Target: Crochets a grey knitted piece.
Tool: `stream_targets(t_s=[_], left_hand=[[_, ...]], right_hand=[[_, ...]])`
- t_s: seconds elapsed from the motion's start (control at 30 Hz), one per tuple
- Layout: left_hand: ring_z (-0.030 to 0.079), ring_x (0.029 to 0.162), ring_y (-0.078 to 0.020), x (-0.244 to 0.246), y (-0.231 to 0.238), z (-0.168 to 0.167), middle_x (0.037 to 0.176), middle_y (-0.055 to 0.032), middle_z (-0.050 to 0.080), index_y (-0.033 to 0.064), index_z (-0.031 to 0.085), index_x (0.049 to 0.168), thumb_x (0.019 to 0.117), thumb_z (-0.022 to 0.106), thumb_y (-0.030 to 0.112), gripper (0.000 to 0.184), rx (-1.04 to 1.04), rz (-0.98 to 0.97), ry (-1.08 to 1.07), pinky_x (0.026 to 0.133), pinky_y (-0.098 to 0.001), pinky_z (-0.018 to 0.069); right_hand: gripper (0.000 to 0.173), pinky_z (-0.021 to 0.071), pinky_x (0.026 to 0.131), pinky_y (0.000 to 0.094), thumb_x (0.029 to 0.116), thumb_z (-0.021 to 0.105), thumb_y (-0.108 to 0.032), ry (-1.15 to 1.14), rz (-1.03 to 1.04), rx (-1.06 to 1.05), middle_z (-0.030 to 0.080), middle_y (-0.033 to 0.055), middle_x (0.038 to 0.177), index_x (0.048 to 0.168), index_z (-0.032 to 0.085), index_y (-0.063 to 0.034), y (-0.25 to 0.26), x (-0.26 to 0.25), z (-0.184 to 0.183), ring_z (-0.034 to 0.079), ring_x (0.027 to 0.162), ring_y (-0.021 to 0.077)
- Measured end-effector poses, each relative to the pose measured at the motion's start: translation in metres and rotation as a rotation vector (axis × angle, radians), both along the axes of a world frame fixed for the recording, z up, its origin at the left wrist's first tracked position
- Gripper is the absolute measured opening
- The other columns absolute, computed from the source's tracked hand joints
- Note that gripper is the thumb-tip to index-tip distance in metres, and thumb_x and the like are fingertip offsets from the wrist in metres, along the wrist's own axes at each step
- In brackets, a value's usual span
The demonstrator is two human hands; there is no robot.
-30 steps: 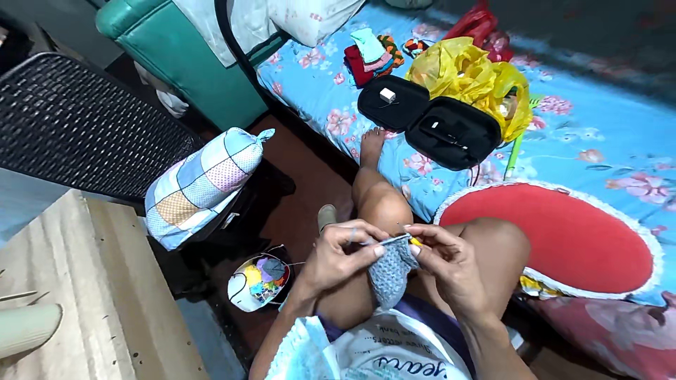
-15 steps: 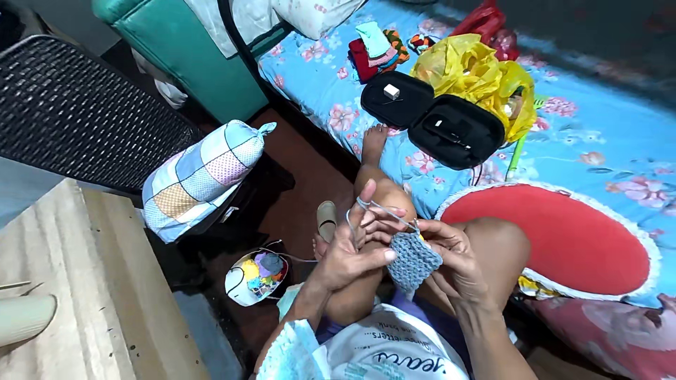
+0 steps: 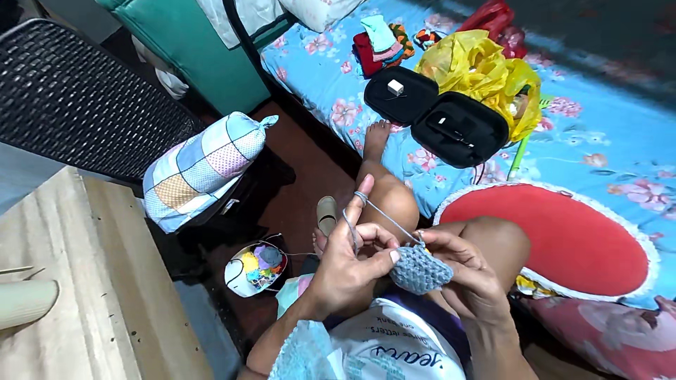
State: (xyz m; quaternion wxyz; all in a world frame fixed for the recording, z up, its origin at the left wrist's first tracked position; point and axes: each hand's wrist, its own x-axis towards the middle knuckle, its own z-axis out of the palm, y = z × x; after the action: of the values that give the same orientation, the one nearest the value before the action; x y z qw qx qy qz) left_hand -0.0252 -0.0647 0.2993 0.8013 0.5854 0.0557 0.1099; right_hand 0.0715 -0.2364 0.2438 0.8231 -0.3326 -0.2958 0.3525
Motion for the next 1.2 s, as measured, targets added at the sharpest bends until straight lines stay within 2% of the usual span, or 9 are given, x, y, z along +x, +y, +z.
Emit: stream_targets(t_s=[0.07,0.17,0.27,0.37,0.47,0.67,0.87,0.97,1.2], left_hand=[[0.068,0.083,-0.0068,-0.011,-0.002,0.01,0.093,-0.0009,0.07,0.0025,0.002,0.161,0.0852,0.064,-0.007,0.098,0.007,-0.014,-0.067,0.078,-0.0235,0.0577],[0.064,0.084,-0.0001,-0.032,-0.003,0.032,0.105,0.0012,0.068,0.0101,0.009,0.163,0.0909,0.062,-0.005,0.091,0.033,-0.058,-0.127,0.075,-0.0158,0.0541],[0.059,0.077,0.0032,-0.036,0.001,0.042,0.105,0.0002,0.068,0.0086,0.015,0.162,0.0903,0.061,-0.006,0.087,0.176,-0.01,-0.097,0.068,-0.0117,0.0493],[0.056,0.067,0.0018,-0.016,0.01,0.022,0.099,-0.0025,0.067,0.0019,0.016,0.161,0.0884,0.06,-0.006,0.085,0.34,0.077,0.035,0.059,-0.0128,0.0475],[0.061,0.068,-0.0034,0.003,0.015,-0.01,0.099,-0.0057,0.069,0.0004,0.018,0.161,0.0882,0.062,-0.007,0.085,0.267,0.119,0.121,0.062,-0.0173,0.0527],[0.063,0.069,-0.0055,0.018,0.015,-0.029,0.089,-0.0056,0.069,-0.0038,0.018,0.159,0.0873,0.063,-0.01,0.086,0.165,0.199,0.113,0.067,-0.0188,0.0539],[0.066,0.073,-0.0072,0.023,0.006,-0.031,0.085,-0.0054,0.069,-0.005,0.017,0.158,0.0864,0.063,-0.01,0.085,0.165,0.276,0.131,0.068,-0.0197,0.0558],[0.066,0.073,-0.0075,0.024,0.001,-0.033,0.086,-0.0056,0.068,-0.0069,0.017,0.158,0.0867,0.062,-0.01,0.084,0.181,0.299,0.123,0.069,-0.0199,0.0561],[0.066,0.075,-0.0065,0.023,-0.006,-0.038,0.087,-0.0044,0.068,-0.0113,0.019,0.155,0.0873,0.062,-0.009,0.08,0.294,0.344,0.076,0.072,-0.02,0.0566]], right_hand=[[0.032,0.0547,0.075,0.0133,0.1013,0.06,-0.018,0.005,0.044,0.015,0.073,-0.0009,0.119,0.132,0.069,-0.0141,-0.003,-0.01,0.01,0.067,0.091,-0.0014],[0.032,0.0522,0.087,0.0129,0.1049,0.056,-0.021,-0.096,0.051,0.025,0.07,-0.0065,0.12,0.135,0.067,-0.0176,-0.007,-0.028,0.025,0.064,0.101,-0.003],[0.032,0.0523,0.089,0.0141,0.1049,0.057,-0.022,-0.192,-0.064,-0.045,0.069,-0.0075,0.119,0.134,0.068,-0.0193,-0.002,-0.033,0.027,0.063,0.103,-0.0022],[0.031,0.0552,0.085,0.017,0.1032,0.058,-0.023,-0.31,-0.227,-0.194,0.07,-0.0064,0.116,0.132,0.07,-0.0191,0.008,-0.022,0.009,0.065,0.099,0.0002],[0.032,0.0527,0.078,0.0161,0.1012,0.054,-0.011,-0.432,-0.329,-0.319,0.068,-0.0021,0.11,0.129,0.069,-0.0069,0.017,-0.007,-0.012,0.061,0.092,-0.0003],[0.036,0.051,0.088,0.0148,0.0958,0.052,-0.002,-0.673,-0.388,-0.425,0.065,0.0029,0.101,0.125,0.073,-0.0051,0.014,0.013,-0.024,0.06,0.095,0.0015],[0.043,0.0467,0.068,0.0187,0.0952,0.049,-0.008,-0.992,-0.422,-0.534,0.061,0.0061,0.092,0.127,0.074,-0.0209,0.0,0.029,-0.021,0.057,0.078,0.0055],[0.044,0.0472,0.061,0.0281,0.0928,0.049,-0.009,-1.162,-0.492,-0.621,0.063,0.0084,0.09,0.126,0.074,-0.0219,-0.005,0.027,-0.016,0.059,0.074,0.0132],[0.045,0.046,0.055,0.0325,0.0899,0.049,-0.008,-1.331,-0.608,-0.729,0.065,0.0114,0.088,0.124,0.075,-0.0193,-0.006,0.016,-0.008,0.06,0.069,0.0204]])
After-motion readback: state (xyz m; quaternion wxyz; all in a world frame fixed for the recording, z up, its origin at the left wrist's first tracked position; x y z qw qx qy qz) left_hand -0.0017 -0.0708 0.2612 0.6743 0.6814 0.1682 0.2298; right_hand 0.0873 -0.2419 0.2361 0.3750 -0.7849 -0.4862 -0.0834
